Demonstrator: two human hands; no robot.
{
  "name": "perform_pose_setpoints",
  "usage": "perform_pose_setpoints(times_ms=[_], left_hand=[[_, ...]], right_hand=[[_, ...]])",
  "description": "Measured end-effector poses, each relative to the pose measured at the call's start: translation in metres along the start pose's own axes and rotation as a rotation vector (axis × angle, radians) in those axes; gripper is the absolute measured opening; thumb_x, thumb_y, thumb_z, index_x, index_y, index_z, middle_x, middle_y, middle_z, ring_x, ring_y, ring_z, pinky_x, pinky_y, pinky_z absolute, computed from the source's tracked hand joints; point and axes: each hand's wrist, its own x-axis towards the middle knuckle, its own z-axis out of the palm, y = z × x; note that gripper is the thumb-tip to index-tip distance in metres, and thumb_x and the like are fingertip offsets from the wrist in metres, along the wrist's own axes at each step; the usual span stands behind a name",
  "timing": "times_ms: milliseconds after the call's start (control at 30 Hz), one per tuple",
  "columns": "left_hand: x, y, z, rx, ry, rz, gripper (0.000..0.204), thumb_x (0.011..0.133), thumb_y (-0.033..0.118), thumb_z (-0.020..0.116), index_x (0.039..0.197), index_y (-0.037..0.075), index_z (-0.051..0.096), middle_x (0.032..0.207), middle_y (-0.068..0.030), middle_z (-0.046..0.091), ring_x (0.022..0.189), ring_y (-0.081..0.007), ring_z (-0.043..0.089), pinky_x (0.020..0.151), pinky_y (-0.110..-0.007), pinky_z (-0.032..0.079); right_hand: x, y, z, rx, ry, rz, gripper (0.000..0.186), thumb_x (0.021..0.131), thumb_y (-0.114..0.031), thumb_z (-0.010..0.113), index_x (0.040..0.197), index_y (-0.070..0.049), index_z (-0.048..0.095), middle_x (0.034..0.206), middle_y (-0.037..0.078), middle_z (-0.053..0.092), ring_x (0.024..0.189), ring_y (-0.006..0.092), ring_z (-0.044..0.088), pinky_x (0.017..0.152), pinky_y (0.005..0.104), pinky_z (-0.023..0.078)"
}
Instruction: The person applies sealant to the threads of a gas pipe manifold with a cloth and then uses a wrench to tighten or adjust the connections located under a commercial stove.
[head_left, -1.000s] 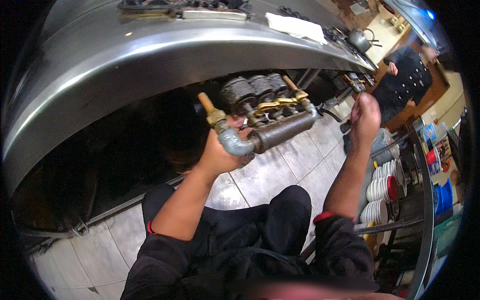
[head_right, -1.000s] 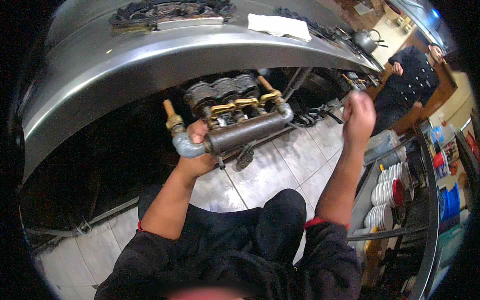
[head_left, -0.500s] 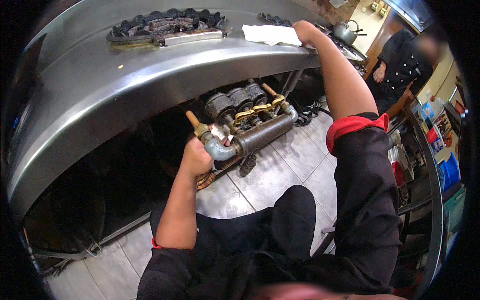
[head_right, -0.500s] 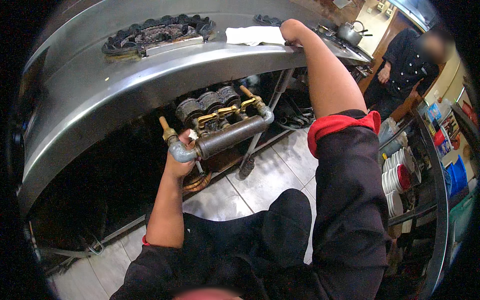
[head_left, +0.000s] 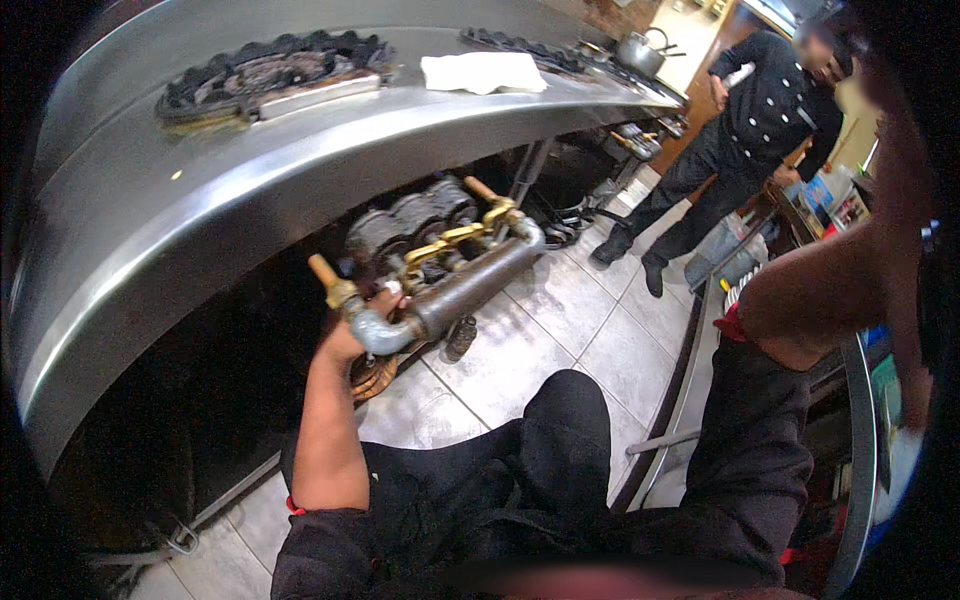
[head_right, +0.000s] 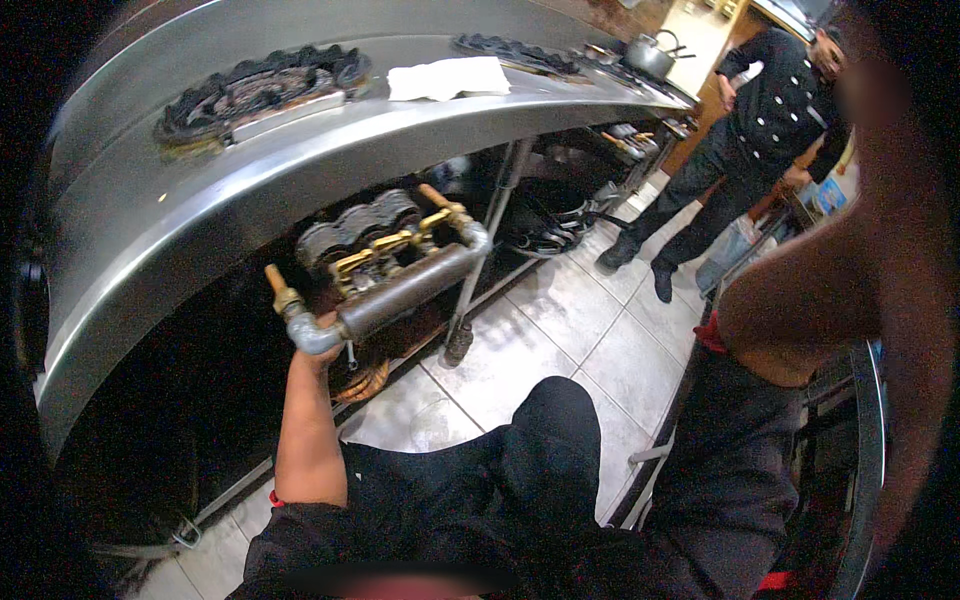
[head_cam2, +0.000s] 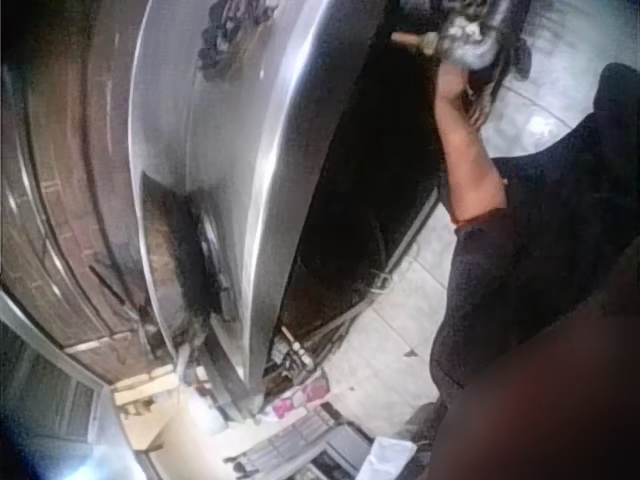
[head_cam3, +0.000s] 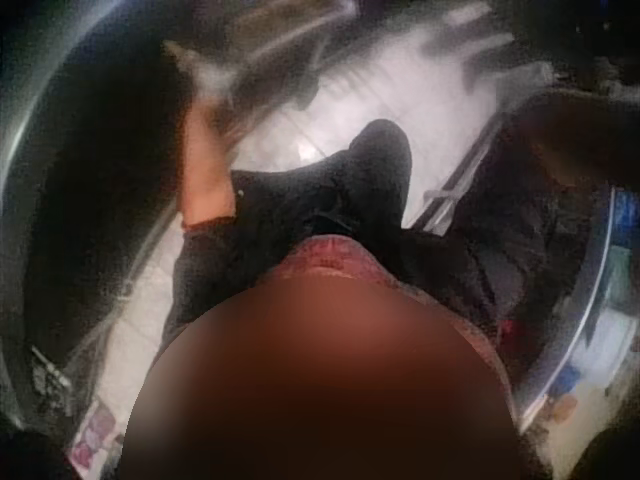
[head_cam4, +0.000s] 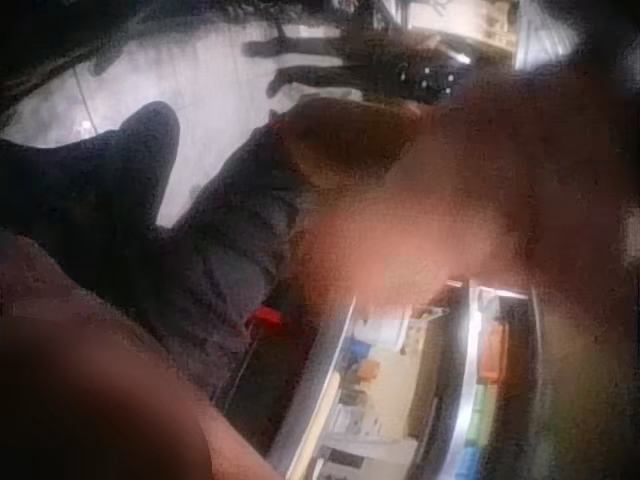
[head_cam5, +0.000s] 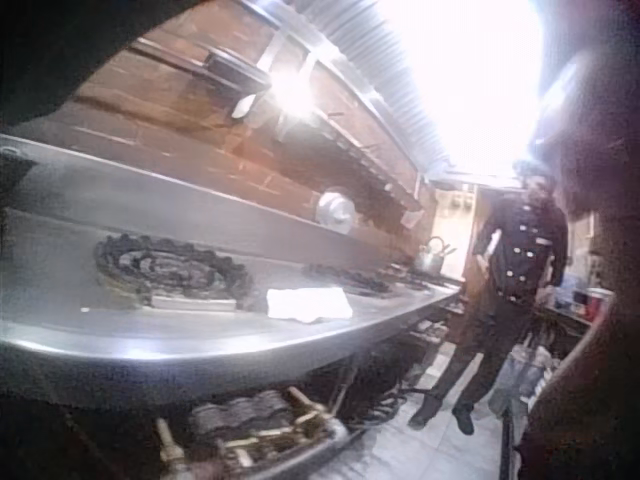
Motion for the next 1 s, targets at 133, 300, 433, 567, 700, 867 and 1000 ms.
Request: perform_pose_setpoints(times_ms=[133,300,433,567,700,867,1000], left_hand=[[-0.001,-0.012,-0.013,0.812,0.217,-0.057,0.027,0.093,0.019,0.060,0.113,0.001,0.059,0.102,-0.0043,0.062,0.089,-0.0130,0.057,0.080,-0.031,0.049],[-0.007,-0.019,-0.018,0.729,0.168,-0.025,0.010,0.091,0.016,0.062,0.088,0.006,0.063,0.068,0.0025,0.057,0.057,-0.0088,0.049,0.052,-0.024,0.038],[-0.015,-0.018,-0.015,0.763,0.148,-0.022,0.024,0.091,0.028,0.061,0.082,0.006,0.066,0.068,0.0024,0.058,0.057,-0.0099,0.050,0.053,-0.026,0.039],[-0.017,-0.029,-0.041,1.130,0.153,-0.105,0.017,0.090,0.016,0.053,0.097,0.007,0.066,0.077,-0.0026,0.063,0.065,-0.0146,0.056,0.059,-0.033,0.047],[-0.009,-0.065,-0.083,1.641,-0.028,-0.116,0.040,0.086,0.013,0.048,0.125,0.006,0.052,0.119,-0.0159,0.057,0.112,-0.0293,0.051,0.096,-0.038,0.041],[-0.015,-0.057,-0.094,1.719,0.220,-0.252,0.038,0.096,0.035,0.046,0.114,0.006,0.061,0.092,-0.0032,0.064,0.081,-0.0262,0.056,0.071,-0.042,0.049],[-0.015,-0.040,-0.074,1.691,0.121,-0.288,0.034,0.095,0.029,0.050,0.113,0.004,0.061,0.093,-0.0049,0.065,0.081,-0.0259,0.058,0.070,-0.041,0.049]], right_hand=[[-0.031,-0.019,-0.020,-0.091,0.005,-0.002,0.027,0.082,-0.015,0.066,0.105,-0.003,0.067,0.095,0.008,0.067,0.090,0.0185,0.063,0.080,0.0322,0.050],[-0.050,-0.028,-0.046,-0.159,0.042,0.007,0.026,0.082,-0.015,0.065,0.104,-0.003,0.067,0.094,0.008,0.067,0.089,0.0185,0.062,0.080,0.0321,0.050],[-0.063,-0.026,-0.068,-0.229,0.048,0.007,0.025,0.081,-0.015,0.065,0.104,-0.003,0.067,0.094,0.009,0.067,0.088,0.0185,0.062,0.079,0.0320,0.050],[-0.077,-0.027,-0.085,-0.269,0.116,0.034,0.025,0.081,-0.015,0.065,0.103,-0.003,0.067,0.093,0.009,0.066,0.088,0.0185,0.062,0.078,0.0319,0.050],[-0.082,-0.022,-0.095,-0.298,0.156,0.095,0.024,0.081,-0.015,0.065,0.103,-0.003,0.067,0.093,0.009,0.066,0.087,0.0185,0.062,0.078,0.0318,0.049],[-0.083,-0.012,-0.088,-0.337,0.213,0.087,0.024,0.081,-0.015,0.065,0.102,-0.003,0.067,0.092,0.009,0.066,0.086,0.0186,0.061,0.077,0.0317,0.049],[-0.094,-0.001,-0.086,-0.384,0.224,0.087,0.023,0.081,-0.015,0.065,0.101,-0.003,0.067,0.091,0.009,0.066,0.085,0.0186,0.061,0.076,0.0316,0.049]])
